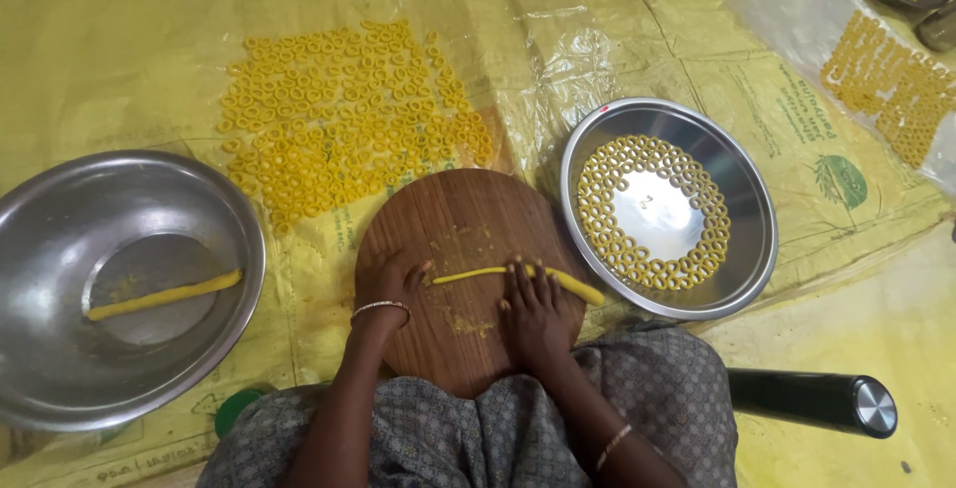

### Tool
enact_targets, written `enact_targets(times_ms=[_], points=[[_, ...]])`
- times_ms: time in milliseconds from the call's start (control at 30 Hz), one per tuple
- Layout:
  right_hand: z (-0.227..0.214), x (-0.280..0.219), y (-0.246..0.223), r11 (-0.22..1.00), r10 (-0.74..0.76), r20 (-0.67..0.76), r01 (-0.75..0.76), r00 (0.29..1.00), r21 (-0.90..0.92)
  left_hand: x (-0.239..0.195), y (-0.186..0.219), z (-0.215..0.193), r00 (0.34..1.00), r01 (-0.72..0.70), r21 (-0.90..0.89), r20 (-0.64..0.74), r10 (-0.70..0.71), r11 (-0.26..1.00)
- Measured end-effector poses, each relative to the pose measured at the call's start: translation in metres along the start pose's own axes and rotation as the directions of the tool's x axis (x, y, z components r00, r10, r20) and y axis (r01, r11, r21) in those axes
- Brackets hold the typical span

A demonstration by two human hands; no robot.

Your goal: The person rolls a yellow dough rope on a wooden board, then pinches off small pieces and shapes them into rings. The finished rings are placed into a metal tray. The process repeats continuously throughout the clip.

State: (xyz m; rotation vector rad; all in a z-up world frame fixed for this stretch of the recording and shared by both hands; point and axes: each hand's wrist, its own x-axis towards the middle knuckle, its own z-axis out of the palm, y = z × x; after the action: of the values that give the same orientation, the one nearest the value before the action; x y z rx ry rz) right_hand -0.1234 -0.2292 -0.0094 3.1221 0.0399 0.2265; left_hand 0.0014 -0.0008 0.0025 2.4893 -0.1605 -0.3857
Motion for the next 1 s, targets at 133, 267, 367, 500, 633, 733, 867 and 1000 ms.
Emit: enact_targets(times_ms=[133, 267, 367, 500, 633, 733, 867, 1000], points=[[-0.005, 0.032, 0.008, 0.992, -0.029, 0.007, 0.03, 1.0, -0.125, -0.002, 0.0, -0.003, 0.999, -0.034, -0.037, -0.032, 0.033, 0.999], [-0.005, 0.044, 0.014, 0.999, 0.03, 0.011, -0.029, 1.0, -0.013, -0.004, 0.004, -0.006, 0.999, 0.028, -0.021, 0.025, -0.027, 0.999], [-0.001, 0.014, 0.007, 0.998, 0.017, -0.002, -0.017, 1.0, 0.053, -0.003, 0.003, -0.007, 1.0, 0.026, -0.046, 0.018, -0.026, 0.999], [0.002, -0.007, 0.003, 0.999, 0.023, -0.036, -0.021, 0.999, 0.046, -0.001, 0.004, -0.003, 1.0, -0.014, 0.0, -0.002, 0.014, 1.0], [0.003, 0.025, 0.009, 0.996, 0.069, 0.059, -0.065, 0.996, -0.067, -0.006, 0.006, -0.007, 1.0, -0.031, -0.011, 0.001, 0.031, 0.999], [-0.002, 0.05, 0.017, 0.994, 0.097, 0.089, -0.092, 0.991, -0.063, -0.011, 0.008, -0.012, 0.999, 0.019, -0.023, 0.029, -0.019, 1.0], [-0.008, 0.025, 0.011, 0.987, 0.024, 0.141, -0.001, 0.99, -0.159, -0.011, 0.006, -0.011, 0.997, 0.049, -0.055, 0.06, -0.046, 0.997], [-0.01, -0.003, 0.001, 0.997, 0.03, 0.048, -0.027, 0.998, -0.07, -0.004, 0.005, -0.007, 0.999, -0.033, -0.006, -0.01, 0.033, 0.999]])
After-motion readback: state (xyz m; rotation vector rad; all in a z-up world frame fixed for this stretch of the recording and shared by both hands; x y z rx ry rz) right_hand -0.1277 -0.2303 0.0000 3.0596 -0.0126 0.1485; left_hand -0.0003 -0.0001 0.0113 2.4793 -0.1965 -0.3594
